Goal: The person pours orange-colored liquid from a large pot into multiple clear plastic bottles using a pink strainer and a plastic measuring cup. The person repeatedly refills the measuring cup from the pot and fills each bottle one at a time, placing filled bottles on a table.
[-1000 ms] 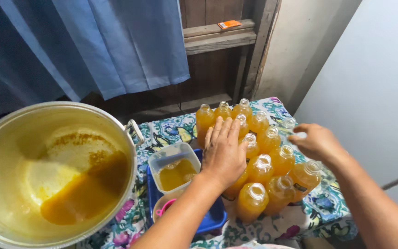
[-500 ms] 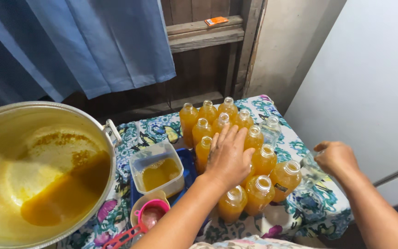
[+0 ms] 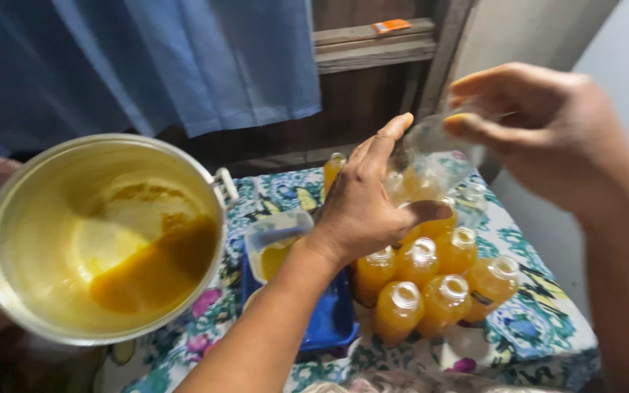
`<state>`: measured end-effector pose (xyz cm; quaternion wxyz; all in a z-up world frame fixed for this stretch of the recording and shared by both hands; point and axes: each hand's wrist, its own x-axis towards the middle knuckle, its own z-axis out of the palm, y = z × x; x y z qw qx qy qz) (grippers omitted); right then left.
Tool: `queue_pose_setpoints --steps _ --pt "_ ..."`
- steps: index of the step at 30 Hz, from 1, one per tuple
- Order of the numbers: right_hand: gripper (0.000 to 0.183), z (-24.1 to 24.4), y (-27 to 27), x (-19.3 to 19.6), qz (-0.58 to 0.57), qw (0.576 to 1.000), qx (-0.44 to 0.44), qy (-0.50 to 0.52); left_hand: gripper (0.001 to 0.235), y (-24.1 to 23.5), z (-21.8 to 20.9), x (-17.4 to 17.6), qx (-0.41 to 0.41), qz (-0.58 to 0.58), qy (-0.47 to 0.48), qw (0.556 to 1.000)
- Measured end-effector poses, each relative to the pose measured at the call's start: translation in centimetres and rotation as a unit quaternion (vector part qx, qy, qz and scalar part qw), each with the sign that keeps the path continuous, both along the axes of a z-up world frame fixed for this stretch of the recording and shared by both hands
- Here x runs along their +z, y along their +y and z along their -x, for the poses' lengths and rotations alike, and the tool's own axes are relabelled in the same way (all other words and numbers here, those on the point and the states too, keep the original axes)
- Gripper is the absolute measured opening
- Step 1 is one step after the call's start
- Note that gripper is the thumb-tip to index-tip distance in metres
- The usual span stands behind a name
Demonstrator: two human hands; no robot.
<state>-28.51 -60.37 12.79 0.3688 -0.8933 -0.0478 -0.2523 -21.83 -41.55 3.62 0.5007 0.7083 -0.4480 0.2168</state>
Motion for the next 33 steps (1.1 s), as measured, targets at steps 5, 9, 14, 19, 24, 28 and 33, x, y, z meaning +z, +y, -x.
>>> queue_pose_setpoints --steps 5,9,14,19,24,28,33 --pt "0.035 -3.4 7.2 -2.6 -0.133 0.978 0.16 0.027 0.108 6.4 -0.2 0.0 0.044 -0.007 0.088 0.995" --pt "0.035 -5.6 11.0 -7.7 -0.318 0.927 0.181 0.086 0.085 11.7 -0.6 -1.2 0.154 -0.003 0.084 0.984" --pt "0.033 -5.5 16.8 -17.1 -0.05 0.939 0.134 0.313 0.079 17.8 -1.6 -3.2 0.251 0.026 0.128 0.959" --pt "0.029 -4.2 21.6 -23.7 0.095 0.877 0.199 0.428 0.084 20.3 -2.4 -5.1 0.263 0.018 0.136 0.955" --pt "0.021 -5.6 23.0 -28.1 0.155 0.87 0.155 0.441 0.085 20.9 -1.9 -6.7 0.225 -0.009 0.17 0.959" --pt "0.025 -6.7 22.5 -30.9 0.228 0.885 0.174 0.366 0.082 20.9 -1.2 -7.5 0.198 -0.036 0.16 0.966" --pt "0.026 -7.5 22.5 -31.9 0.252 0.893 0.099 0.36 0.085 20.8 -0.2 -8.5 0.169 -0.067 0.184 0.966"
